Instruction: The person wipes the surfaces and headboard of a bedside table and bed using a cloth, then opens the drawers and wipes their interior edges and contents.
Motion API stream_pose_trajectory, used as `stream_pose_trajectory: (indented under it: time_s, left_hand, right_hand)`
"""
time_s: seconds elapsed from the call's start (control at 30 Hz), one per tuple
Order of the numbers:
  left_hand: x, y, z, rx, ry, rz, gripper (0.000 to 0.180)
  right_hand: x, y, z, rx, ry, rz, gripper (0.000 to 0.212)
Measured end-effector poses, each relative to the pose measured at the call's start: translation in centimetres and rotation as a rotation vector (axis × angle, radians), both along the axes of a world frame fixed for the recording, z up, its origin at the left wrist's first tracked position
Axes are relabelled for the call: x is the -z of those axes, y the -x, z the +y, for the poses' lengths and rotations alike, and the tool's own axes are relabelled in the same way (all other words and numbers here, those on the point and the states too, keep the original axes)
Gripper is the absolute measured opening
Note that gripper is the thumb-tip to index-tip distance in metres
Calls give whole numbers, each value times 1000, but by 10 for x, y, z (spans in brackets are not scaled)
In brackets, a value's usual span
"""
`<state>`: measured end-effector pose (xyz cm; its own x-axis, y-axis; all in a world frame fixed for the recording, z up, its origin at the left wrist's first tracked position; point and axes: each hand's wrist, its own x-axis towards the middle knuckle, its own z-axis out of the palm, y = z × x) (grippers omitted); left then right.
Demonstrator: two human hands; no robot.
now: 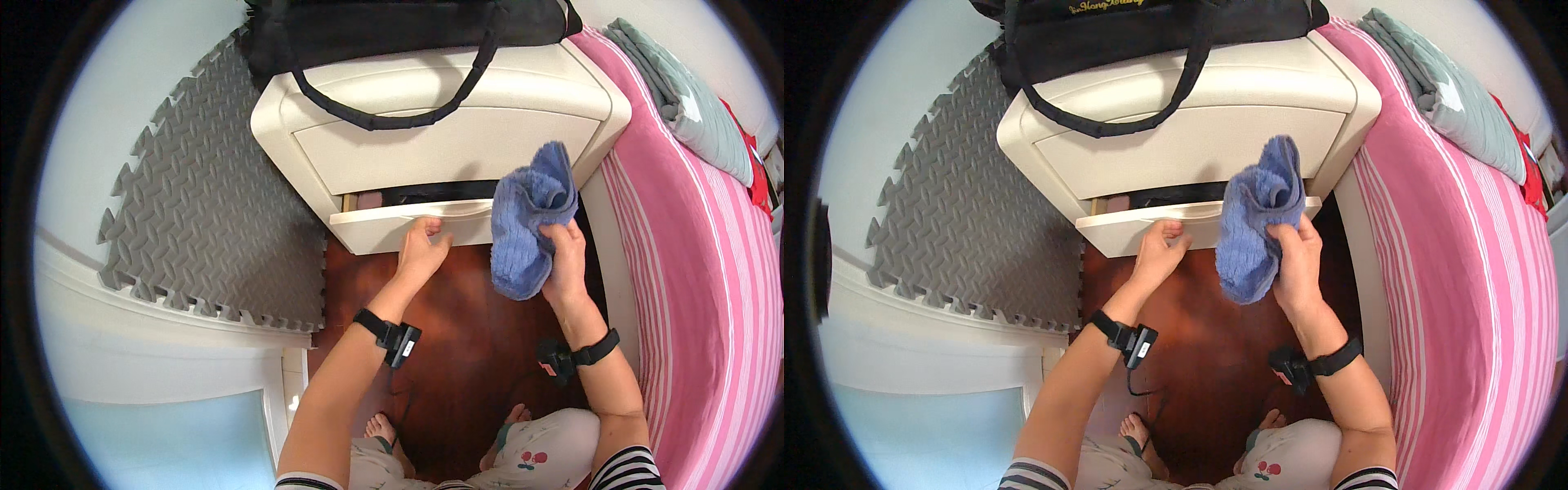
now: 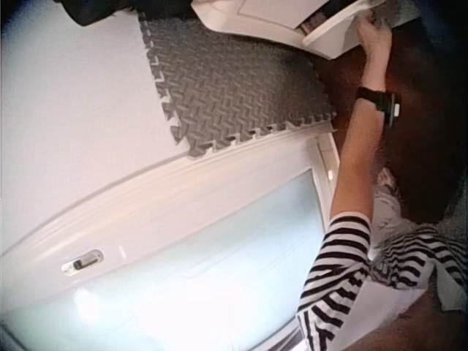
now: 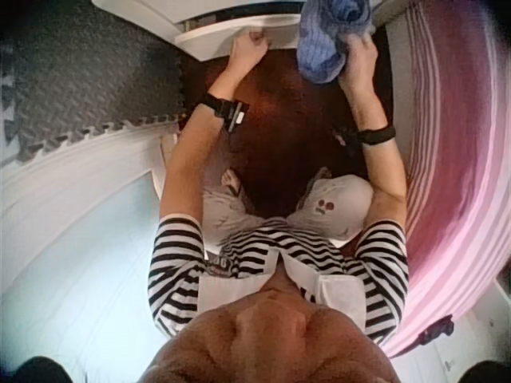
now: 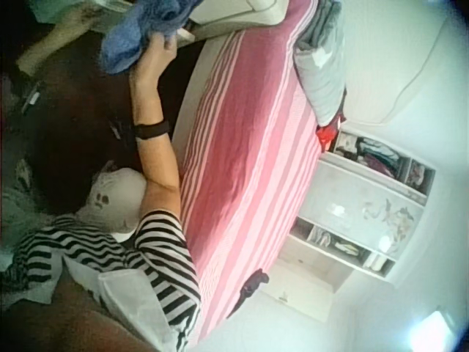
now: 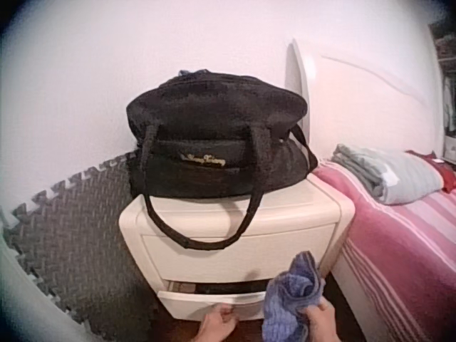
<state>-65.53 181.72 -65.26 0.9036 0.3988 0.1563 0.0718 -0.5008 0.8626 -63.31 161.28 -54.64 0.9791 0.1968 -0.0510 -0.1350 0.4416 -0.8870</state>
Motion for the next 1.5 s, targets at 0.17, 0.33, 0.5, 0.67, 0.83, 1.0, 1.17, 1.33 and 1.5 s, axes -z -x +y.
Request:
stream_pose_trajectory:
  time_s: [0.17, 0.33, 0.5, 0.67, 0.83, 1.0, 1.17, 1.33, 1.5]
  left_hand:
    - [5, -10, 4, 59, 19, 8, 41]
    - [12, -27, 9, 66, 10, -41, 48]
    - [16, -37, 13, 64, 114, -49, 52]
    - [17, -43, 14, 68, 130, -40, 54]
    - [9, -44, 22, 123, 232, 23, 60]
    - [-17, -48, 9, 196, 1249, -56, 65]
    - [-21, -57, -10, 98, 1613, -185, 60]
    - [-14, -52, -15, 147, 1523, -193, 54]
    - [-8, -34, -29, 33, 1400, -80, 55]
  right_hand:
    - [26, 6, 5, 89, -47, 110, 25]
    - [39, 5, 5, 111, -55, 157, 26]
    - [43, 3, 1, 106, -67, 179, 27]
    - [51, -1, -5, 122, -72, 177, 27]
    - [47, 0, -5, 112, -69, 170, 27]
    - [42, -3, -6, 138, -74, 132, 27]
    - [35, -5, -15, 164, -91, 120, 28]
    - [14, -3, -25, 206, -94, 51, 27]
    - [-14, 1, -41, 240, -69, -129, 24]
